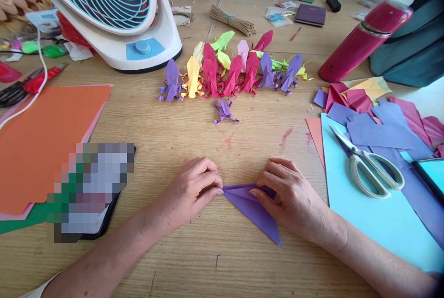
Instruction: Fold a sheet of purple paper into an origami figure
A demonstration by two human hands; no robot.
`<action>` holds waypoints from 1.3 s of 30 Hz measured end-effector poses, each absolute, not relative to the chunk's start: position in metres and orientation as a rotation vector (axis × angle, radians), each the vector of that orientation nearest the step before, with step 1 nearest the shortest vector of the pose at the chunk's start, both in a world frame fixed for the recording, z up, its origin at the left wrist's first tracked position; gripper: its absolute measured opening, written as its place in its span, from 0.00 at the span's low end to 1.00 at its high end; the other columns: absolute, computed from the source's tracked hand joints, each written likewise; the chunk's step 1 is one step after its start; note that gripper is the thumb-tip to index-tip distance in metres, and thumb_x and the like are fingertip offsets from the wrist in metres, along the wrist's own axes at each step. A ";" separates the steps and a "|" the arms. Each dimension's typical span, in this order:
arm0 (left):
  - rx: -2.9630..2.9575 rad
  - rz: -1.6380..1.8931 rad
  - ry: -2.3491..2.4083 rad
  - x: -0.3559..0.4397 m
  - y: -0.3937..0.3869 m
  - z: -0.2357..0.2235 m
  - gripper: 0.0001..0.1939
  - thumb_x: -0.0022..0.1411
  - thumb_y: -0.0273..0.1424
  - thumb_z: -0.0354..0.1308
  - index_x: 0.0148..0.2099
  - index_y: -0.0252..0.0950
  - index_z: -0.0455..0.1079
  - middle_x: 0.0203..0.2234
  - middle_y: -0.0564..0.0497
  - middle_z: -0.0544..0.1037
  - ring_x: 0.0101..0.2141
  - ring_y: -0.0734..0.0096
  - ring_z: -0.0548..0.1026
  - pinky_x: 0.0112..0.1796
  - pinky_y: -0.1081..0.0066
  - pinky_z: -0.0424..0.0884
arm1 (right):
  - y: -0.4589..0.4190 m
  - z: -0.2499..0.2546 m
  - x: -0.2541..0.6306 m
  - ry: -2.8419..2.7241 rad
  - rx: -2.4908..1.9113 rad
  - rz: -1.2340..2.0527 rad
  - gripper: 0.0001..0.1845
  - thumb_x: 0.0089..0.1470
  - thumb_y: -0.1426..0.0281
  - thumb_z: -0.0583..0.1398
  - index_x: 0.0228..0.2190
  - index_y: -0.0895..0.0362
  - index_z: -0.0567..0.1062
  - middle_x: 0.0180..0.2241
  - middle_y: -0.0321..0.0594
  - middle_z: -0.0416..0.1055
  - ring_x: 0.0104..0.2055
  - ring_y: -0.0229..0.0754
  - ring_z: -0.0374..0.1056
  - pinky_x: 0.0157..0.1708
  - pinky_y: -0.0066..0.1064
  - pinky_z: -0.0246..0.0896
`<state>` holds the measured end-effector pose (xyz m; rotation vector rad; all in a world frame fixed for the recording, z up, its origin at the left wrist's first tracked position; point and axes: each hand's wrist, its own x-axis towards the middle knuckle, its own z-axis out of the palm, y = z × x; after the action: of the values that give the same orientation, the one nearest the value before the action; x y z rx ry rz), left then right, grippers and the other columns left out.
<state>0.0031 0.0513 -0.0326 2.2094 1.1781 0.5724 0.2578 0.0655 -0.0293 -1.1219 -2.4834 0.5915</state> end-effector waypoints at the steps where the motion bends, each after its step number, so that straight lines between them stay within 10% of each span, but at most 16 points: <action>1: 2.210 0.565 1.184 0.003 0.051 -0.033 0.06 0.68 0.26 0.55 0.36 0.36 0.70 0.36 0.51 0.69 0.41 0.69 0.70 0.43 0.68 0.67 | 0.065 -0.029 0.258 -2.483 -1.126 0.590 0.10 0.61 0.70 0.59 0.27 0.56 0.69 0.26 0.35 0.63 0.32 0.40 0.61 0.50 0.40 0.57; 39: 2.223 0.532 1.265 0.008 0.047 -0.037 0.06 0.67 0.22 0.51 0.36 0.36 0.64 0.40 0.48 0.66 0.43 0.66 0.69 0.45 0.63 0.67 | 0.064 -0.033 0.252 -2.396 -1.240 0.528 0.08 0.59 0.72 0.59 0.27 0.55 0.69 0.29 0.39 0.66 0.34 0.43 0.63 0.41 0.38 0.59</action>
<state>0.0078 0.0474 -0.0373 2.2232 1.2648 0.5320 0.2516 0.0639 -0.0329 -1.2403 -2.3961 0.5284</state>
